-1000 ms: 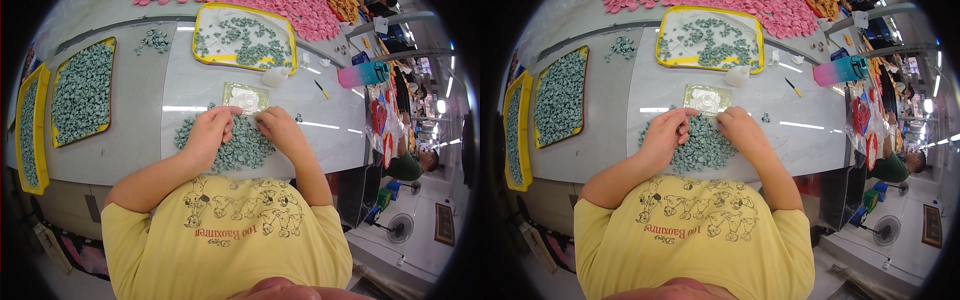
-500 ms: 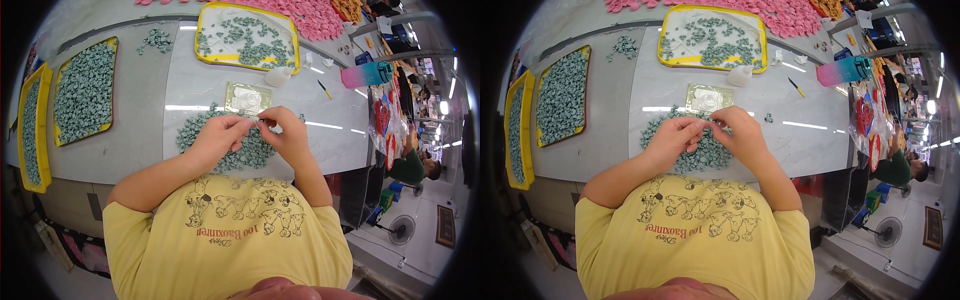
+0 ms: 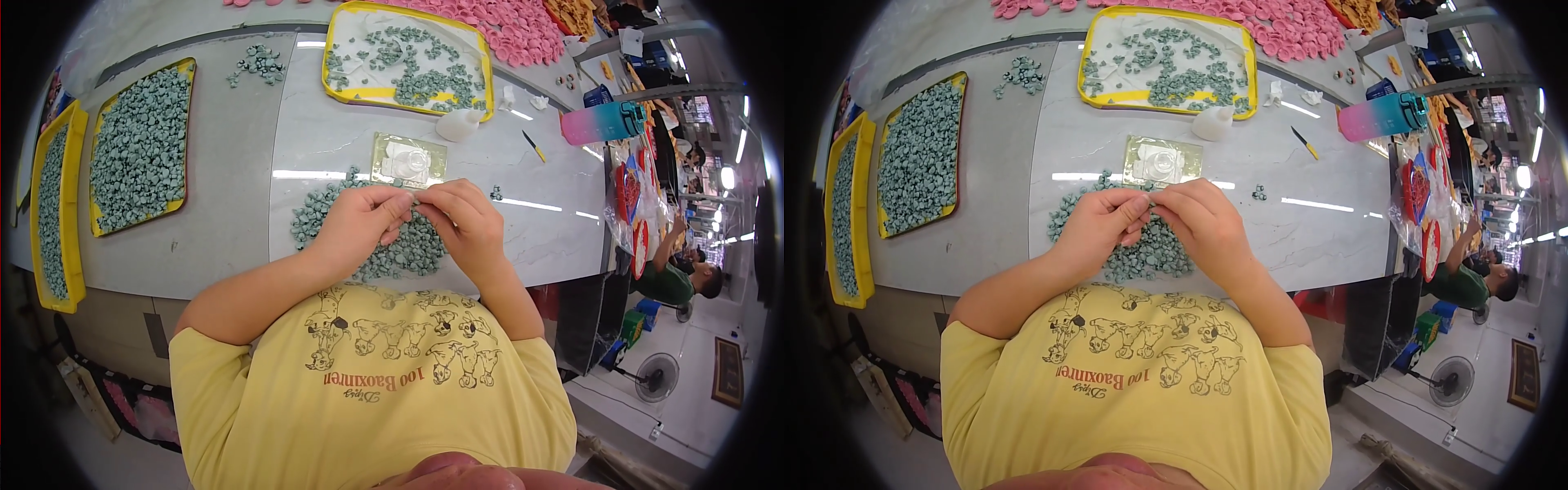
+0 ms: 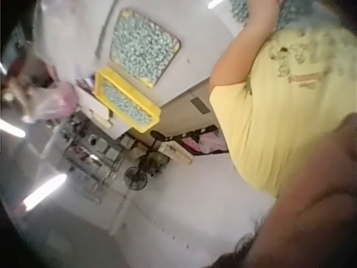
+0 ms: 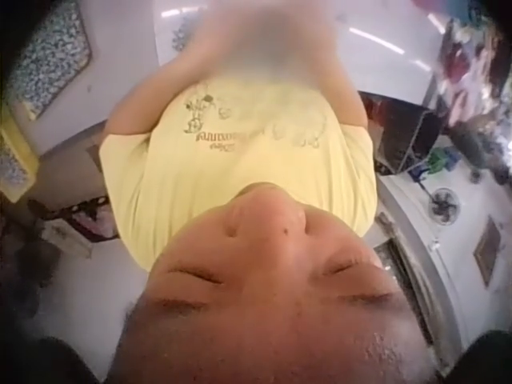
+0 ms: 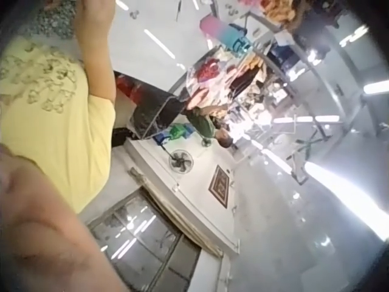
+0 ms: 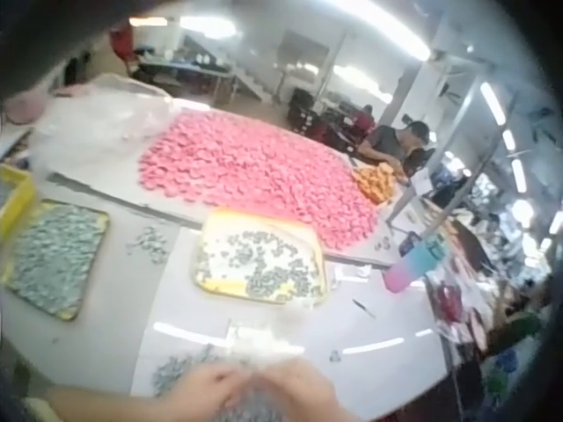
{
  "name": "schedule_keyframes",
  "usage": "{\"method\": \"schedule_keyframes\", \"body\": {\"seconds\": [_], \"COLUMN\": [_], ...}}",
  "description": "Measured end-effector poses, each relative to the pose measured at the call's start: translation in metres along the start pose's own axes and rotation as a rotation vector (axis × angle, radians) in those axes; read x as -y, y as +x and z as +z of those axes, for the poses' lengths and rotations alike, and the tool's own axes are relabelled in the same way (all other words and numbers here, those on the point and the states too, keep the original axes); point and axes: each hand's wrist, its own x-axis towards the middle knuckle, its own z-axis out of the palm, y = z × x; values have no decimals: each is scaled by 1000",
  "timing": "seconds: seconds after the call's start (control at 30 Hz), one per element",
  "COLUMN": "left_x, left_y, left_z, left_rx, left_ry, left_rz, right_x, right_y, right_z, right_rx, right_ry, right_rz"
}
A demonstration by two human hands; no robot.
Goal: Sorting and packaging small green plastic toy pieces into trays and a bag at a factory workbench.
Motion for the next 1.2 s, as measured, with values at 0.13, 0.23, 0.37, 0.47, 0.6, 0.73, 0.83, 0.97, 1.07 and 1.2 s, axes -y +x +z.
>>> {"method": "schedule_keyframes", "body": {"seconds": [0.13,0.23,0.37,0.47,0.6,0.73,0.83,0.97,1.07,1.2], "left_x": [0,-1,0,0,1,-5,-5,-1,-3,-7], "left_y": [0,0,0,0,2,1,2,2,0,-3], "left_z": [1,0,-3,-3,-5,-2,-6,-7,-9,-12], "left_rx": [20,16,3,13,-11,-55,-98,-127,-128,-136], "left_ry": [-33,-59,4,35,101,220,53,-23,-8,-48], "left_rz": [-9,-14,9,6,-9,-22,-1,54,57,73], "right_x": [-2,3,2,-1,-4,-12,-28,-35,-38,-32], "right_y": [-4,0,0,0,0,0,4,11,12,17], "right_z": [1,-2,-6,-6,-5,-4,0,1,4,7], "right_rx": [-27,-1,78,120,127,131,-10,47,104,149], "right_ry": [43,78,203,230,203,130,-143,-289,-383,-476], "right_rz": [122,199,365,394,335,190,-40,-145,-227,-309]}}
